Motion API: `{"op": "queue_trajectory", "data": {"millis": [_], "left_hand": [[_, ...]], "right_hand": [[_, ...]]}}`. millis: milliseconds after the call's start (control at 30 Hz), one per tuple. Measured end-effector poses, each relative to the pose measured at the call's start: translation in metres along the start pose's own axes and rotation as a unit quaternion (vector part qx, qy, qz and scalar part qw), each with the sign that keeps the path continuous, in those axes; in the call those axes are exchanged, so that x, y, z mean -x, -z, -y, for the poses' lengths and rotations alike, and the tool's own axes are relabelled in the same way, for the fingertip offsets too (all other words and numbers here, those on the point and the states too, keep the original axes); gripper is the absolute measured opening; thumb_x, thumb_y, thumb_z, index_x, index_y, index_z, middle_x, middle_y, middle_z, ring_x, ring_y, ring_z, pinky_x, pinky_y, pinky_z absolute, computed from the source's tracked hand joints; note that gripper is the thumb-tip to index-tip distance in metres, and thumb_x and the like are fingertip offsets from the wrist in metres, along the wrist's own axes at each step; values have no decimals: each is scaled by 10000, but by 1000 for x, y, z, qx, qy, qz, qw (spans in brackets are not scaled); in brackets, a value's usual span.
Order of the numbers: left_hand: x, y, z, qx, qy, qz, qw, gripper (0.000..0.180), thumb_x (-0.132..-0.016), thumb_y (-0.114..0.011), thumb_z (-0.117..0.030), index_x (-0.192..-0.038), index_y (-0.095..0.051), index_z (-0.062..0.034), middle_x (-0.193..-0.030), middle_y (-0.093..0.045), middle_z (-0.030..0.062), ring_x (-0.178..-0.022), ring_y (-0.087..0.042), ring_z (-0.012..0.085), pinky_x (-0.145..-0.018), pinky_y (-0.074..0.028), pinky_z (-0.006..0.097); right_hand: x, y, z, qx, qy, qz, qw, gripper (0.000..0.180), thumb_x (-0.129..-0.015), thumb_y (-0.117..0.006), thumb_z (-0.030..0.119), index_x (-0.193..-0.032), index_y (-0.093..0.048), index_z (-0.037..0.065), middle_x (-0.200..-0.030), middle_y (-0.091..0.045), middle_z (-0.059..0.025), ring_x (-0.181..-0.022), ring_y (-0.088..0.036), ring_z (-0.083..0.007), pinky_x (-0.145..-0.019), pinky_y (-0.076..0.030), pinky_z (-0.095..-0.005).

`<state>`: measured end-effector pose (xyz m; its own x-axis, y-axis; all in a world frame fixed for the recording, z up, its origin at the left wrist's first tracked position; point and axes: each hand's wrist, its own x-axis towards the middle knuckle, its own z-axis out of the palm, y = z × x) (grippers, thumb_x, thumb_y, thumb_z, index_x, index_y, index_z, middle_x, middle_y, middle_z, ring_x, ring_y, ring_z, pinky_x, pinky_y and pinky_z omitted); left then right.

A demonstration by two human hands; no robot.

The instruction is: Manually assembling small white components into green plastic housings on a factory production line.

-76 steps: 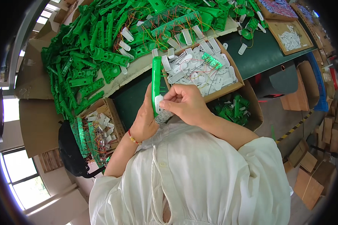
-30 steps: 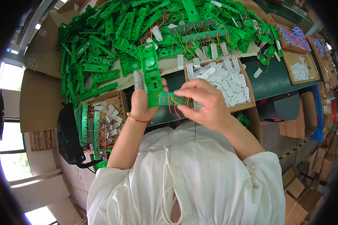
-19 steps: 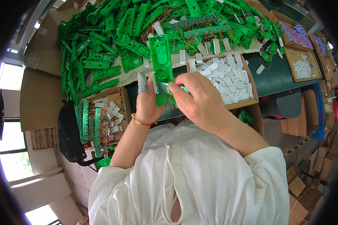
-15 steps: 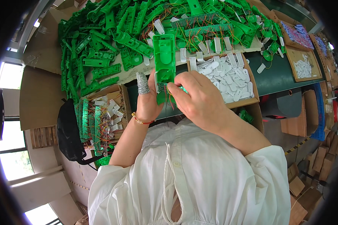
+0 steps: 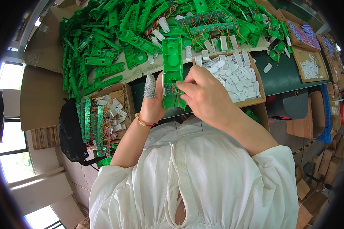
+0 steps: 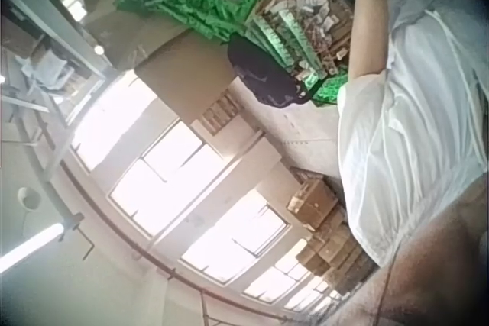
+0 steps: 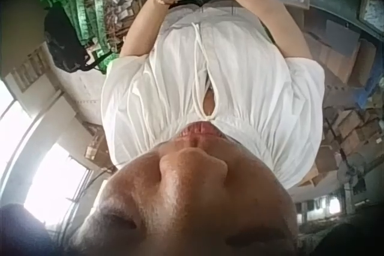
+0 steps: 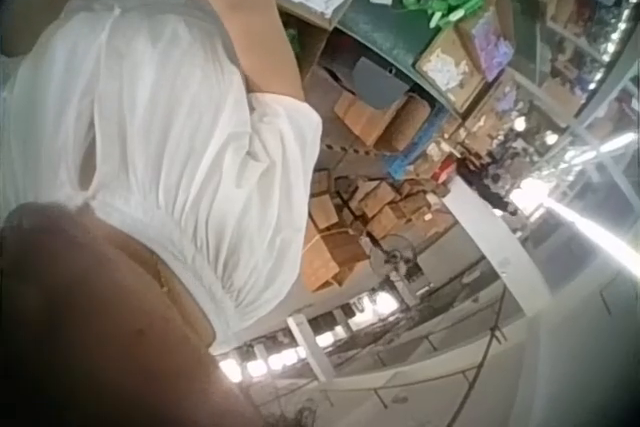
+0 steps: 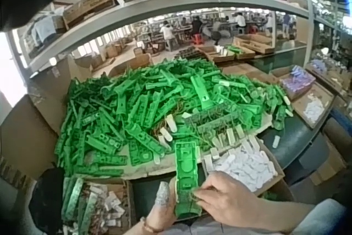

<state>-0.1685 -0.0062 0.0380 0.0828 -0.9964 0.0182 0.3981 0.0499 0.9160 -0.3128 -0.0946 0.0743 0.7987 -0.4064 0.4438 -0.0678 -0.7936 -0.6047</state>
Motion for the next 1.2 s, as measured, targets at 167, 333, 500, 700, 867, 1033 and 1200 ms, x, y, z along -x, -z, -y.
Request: {"op": "queue_trajectory", "data": {"millis": [167, 333, 500, 700, 867, 1033, 1200], "left_hand": [[1, 2, 3, 53, 31, -35, 997, 541, -906, -297, -447, -1319, -289, -97, -1205, -449, 68, -1077, -473, 175, -871, -424, 335], [3, 14, 26, -25, -5, -65, 998, 418, -879, -429, -266, -1244, -362, -75, -1068, -498, 68, -923, -520, 165, -710, -472, 307], [5, 17, 33, -36, -50, -94, 994, 410, -863, -452, -242, -1220, -381, -52, -1006, -527, 54, -813, -545, 134, -623, -468, 245], [-2, 10, 35, -31, -22, -205, 978, 392, -783, -359, -3, -1163, -457, -22, -962, -534, 51, -746, -536, 110, -609, -463, 218], [-11, 14, 40, -350, -164, -291, 875, 315, -788, -477, 38, -1099, -485, -8, -814, -570, 62, -714, -529, 120, -596, -437, 241], [-2, 36, 16, 18, -13, -256, 966, 231, -902, -433, -173, -1067, -482, -19, -956, -580, 122, -758, -594, 187, -629, -511, 314], [2, 6, 9, 19, -50, -112, 992, 316, -926, -406, -191, -1206, -380, -47, -1034, -546, 103, -852, -572, 170, -692, -501, 300]], "right_hand": [[1, -3, -3, 0, 5, -5, 1000, 303, -633, -683, -52, -928, -621, -27, -813, -485, -85, -710, -530, -205, -602, -452, -301], [5, -11, -1, 54, 11, -5, 998, 301, -630, -682, -49, -924, -617, -38, -811, -480, -86, -731, -523, -210, -598, -449, -303], [5, -23, -7, 30, -14, -15, 999, 313, -622, -695, -33, -927, -625, -15, -818, -481, -79, -738, -520, -204, -601, -449, -302], [4, -25, -19, -25, -36, -16, 999, 310, -625, -699, -18, -924, -616, 4, -804, -495, -73, -695, -538, -210, -598, -455, -313], [8, -26, -13, 145, 2, -43, 988, 262, -661, -651, 17, -899, -541, 31, -756, -482, -75, -721, -549, -231, -591, -466, -322], [10, 0, -46, 282, -31, -74, 956, 177, -679, -667, 86, -836, -594, 45, -766, -542, -82, -724, -544, -250, -624, -452, -355], [6, 8, -31, -67, -125, 9, 990, 341, -802, -634, 238, -1058, -590, 17, -992, -620, -106, -916, -575, -223, -814, -427, -315]]}}
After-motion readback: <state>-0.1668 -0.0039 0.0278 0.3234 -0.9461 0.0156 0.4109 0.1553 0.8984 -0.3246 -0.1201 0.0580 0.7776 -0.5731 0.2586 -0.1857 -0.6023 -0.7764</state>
